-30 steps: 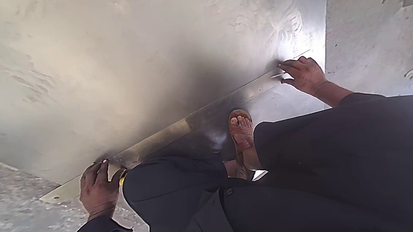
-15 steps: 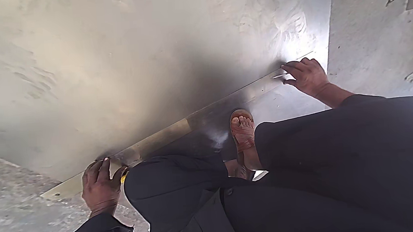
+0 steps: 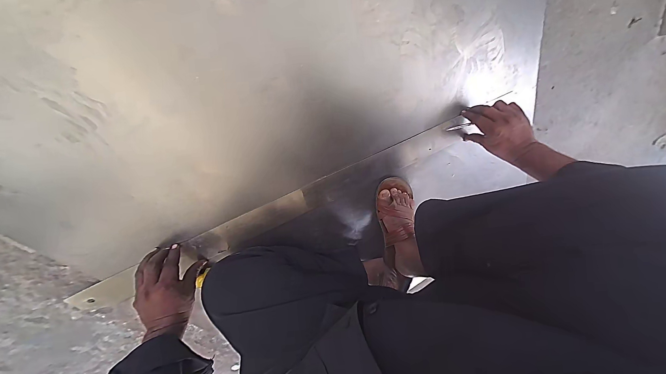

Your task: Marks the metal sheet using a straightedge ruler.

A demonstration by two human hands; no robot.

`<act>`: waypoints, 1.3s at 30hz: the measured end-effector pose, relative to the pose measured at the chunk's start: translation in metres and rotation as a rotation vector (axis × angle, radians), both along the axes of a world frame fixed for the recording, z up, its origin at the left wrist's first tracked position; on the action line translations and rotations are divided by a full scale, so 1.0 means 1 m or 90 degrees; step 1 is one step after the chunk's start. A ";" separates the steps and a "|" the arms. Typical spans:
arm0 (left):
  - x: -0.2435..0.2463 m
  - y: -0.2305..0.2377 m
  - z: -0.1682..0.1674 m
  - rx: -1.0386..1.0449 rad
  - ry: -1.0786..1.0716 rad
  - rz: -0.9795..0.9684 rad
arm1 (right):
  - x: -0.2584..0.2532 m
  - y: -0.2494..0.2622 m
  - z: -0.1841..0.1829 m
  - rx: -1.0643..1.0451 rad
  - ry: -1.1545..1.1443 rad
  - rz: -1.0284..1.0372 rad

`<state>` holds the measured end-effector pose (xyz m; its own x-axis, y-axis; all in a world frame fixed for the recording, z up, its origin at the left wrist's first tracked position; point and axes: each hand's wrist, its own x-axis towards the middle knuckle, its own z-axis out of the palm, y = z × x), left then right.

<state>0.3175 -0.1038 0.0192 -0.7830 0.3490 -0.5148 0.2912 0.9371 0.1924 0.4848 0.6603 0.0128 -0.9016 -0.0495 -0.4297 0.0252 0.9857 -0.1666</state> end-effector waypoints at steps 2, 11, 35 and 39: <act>0.000 0.000 0.000 0.001 0.001 0.003 | -0.001 -0.001 0.001 0.004 -0.009 -0.001; 0.003 -0.004 -0.003 0.023 0.011 -0.003 | -0.002 -0.017 0.008 0.020 -0.052 -0.025; 0.003 0.011 0.000 0.009 -0.028 0.068 | -0.032 -0.103 -0.002 -0.049 0.024 0.118; 0.000 0.012 0.003 0.027 -0.041 0.086 | -0.038 -0.106 0.002 -0.068 -0.026 0.114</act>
